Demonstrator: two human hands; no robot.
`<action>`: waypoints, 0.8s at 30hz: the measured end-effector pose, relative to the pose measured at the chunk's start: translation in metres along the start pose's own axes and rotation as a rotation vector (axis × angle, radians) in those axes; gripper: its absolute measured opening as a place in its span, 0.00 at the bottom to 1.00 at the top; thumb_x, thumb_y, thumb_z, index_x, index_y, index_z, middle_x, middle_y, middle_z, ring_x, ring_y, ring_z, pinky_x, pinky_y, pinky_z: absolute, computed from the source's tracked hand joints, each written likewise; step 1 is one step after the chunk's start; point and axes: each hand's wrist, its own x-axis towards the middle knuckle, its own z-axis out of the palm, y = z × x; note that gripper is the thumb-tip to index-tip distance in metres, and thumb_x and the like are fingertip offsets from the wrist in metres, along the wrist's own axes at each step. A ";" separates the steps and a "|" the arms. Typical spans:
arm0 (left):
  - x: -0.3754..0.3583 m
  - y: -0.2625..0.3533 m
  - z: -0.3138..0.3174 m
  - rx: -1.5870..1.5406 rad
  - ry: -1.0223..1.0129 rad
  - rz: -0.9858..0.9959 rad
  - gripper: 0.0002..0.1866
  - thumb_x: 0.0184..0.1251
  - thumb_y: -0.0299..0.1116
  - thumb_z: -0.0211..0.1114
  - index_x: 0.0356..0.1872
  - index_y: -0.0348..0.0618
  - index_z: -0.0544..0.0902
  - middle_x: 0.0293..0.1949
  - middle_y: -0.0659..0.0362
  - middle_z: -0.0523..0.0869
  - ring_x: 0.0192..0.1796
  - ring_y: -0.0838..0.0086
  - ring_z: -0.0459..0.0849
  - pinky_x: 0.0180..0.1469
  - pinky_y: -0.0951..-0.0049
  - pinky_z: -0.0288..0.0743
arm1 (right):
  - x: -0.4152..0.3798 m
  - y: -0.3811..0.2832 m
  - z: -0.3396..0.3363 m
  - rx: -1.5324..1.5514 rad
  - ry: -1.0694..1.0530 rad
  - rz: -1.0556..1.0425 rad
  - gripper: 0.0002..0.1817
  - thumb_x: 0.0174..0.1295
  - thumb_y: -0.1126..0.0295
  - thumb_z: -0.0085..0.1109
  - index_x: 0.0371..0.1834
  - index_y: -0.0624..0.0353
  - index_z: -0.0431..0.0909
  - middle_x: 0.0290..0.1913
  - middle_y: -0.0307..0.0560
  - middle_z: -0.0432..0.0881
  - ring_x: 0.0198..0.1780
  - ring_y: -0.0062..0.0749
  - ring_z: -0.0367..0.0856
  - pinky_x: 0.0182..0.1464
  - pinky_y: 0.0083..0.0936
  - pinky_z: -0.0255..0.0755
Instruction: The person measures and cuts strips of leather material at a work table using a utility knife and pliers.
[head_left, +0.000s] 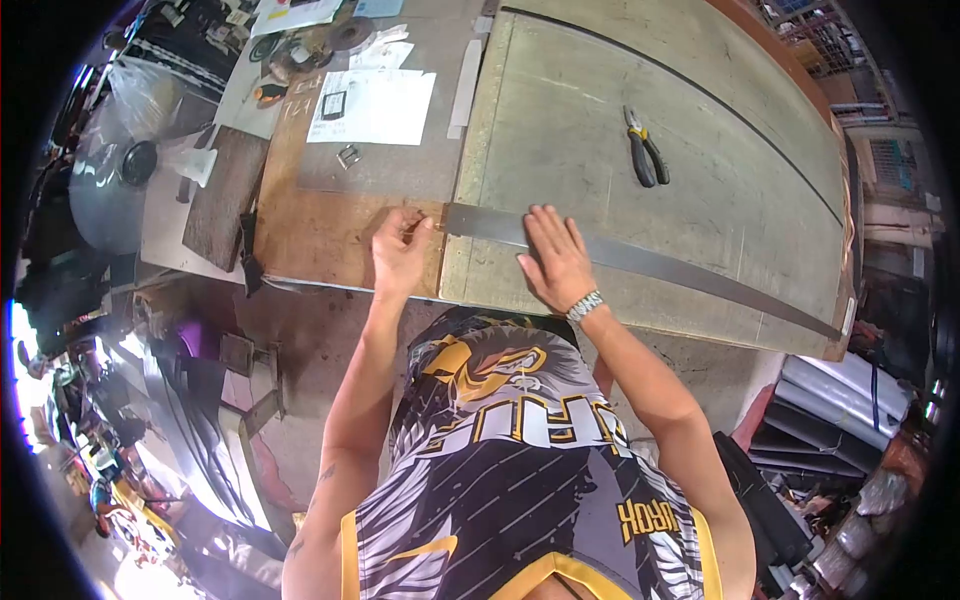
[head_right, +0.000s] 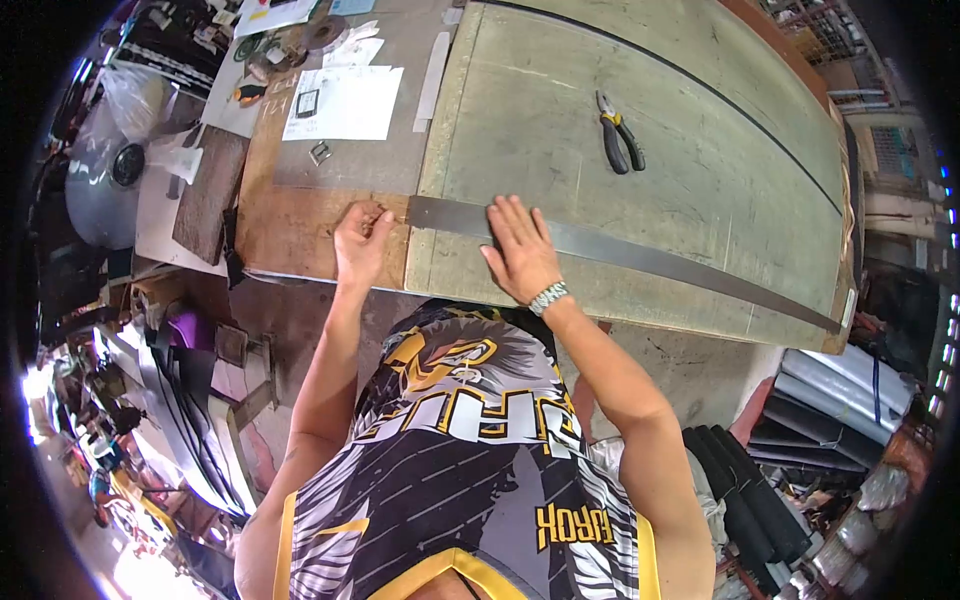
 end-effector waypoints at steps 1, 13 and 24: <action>-0.003 0.002 0.005 0.009 -0.004 0.004 0.06 0.71 0.24 0.70 0.44 0.36 0.83 0.36 0.63 0.86 0.38 0.84 0.81 0.41 0.81 0.75 | 0.009 -0.010 0.002 -0.015 0.037 -0.052 0.28 0.69 0.60 0.61 0.71 0.58 0.72 0.75 0.54 0.69 0.78 0.54 0.63 0.76 0.49 0.58; -0.013 -0.015 0.022 -0.146 -0.020 -0.069 0.04 0.75 0.24 0.65 0.42 0.33 0.80 0.52 0.51 0.90 0.43 0.81 0.83 0.46 0.79 0.79 | 0.038 -0.016 0.011 0.115 0.140 -0.033 0.24 0.57 0.66 0.72 0.58 0.56 0.82 0.54 0.47 0.78 0.54 0.47 0.73 0.56 0.42 0.68; -0.020 -0.011 0.031 -0.387 0.087 -0.117 0.05 0.76 0.24 0.63 0.42 0.31 0.80 0.50 0.49 0.90 0.42 0.79 0.83 0.47 0.77 0.79 | 0.046 -0.015 0.009 0.111 0.071 -0.020 0.28 0.54 0.68 0.74 0.60 0.57 0.80 0.55 0.48 0.77 0.55 0.47 0.73 0.55 0.42 0.68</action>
